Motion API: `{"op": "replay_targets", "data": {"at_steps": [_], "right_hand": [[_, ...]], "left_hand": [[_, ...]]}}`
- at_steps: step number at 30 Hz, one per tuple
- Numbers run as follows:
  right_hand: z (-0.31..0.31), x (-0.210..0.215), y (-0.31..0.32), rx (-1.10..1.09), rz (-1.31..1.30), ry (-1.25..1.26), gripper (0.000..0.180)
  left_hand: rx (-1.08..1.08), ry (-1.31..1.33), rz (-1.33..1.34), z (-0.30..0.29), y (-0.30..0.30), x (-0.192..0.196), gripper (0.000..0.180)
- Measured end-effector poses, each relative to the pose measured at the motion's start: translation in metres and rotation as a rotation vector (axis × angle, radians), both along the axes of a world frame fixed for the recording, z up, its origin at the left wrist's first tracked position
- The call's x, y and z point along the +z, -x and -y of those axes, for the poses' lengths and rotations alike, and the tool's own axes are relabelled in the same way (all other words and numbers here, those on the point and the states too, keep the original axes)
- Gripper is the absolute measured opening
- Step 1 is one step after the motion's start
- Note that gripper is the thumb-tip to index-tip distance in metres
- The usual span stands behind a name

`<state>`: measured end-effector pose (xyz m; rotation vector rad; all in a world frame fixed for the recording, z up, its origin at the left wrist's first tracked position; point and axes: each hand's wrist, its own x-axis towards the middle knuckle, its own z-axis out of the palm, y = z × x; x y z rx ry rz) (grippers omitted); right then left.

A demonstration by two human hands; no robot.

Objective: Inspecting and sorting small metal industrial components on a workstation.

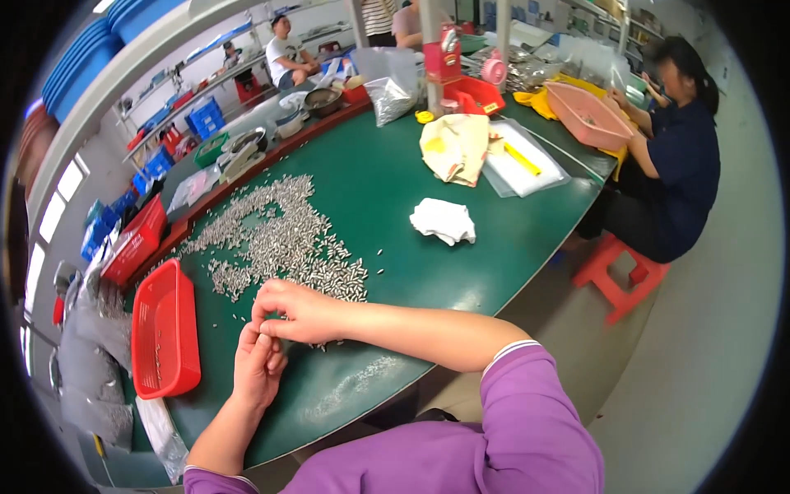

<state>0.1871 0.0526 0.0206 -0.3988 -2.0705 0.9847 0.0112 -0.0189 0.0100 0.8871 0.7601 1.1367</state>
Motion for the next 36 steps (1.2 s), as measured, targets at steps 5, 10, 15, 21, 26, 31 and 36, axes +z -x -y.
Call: {"op": "replay_targets", "data": {"at_steps": [5, 10, 15, 21, 26, 31, 36], "right_hand": [[0.004, 0.019, -0.011, 0.019, 0.024, 0.18, 0.015], [0.008, 0.01, -0.042, -0.099, -0.107, 0.173, 0.018], [0.033, 0.018, -0.118, -0.26, -0.005, 0.166, 0.012], [-0.014, 0.015, -0.255, -1.127, 0.15, -0.257, 0.016], [-0.049, -0.018, -0.357, -1.701, 0.561, -0.207, 0.028], [-0.05, -0.027, -0.381, -1.675, 0.587, -0.169, 0.023], [-0.006, -0.029, -0.378, -1.664, 0.536, -0.149, 0.024]], "left_hand": [[0.083, -0.084, -0.177, 0.001, -0.015, 0.015, 0.014], [0.041, -0.05, -0.232, -0.005, -0.047, 0.031, 0.012], [-0.184, 0.011, -0.354, -0.018, -0.096, 0.031, 0.011], [-0.384, -0.027, -0.584, -0.023, -0.146, 0.019, 0.012], [-0.346, -0.539, -1.218, -0.016, -0.164, 0.012, 0.019], [-0.29, -0.71, -1.4, -0.005, -0.171, 0.018, 0.017], [-0.196, -1.044, -1.434, -0.003, -0.165, 0.007, 0.015]]}}
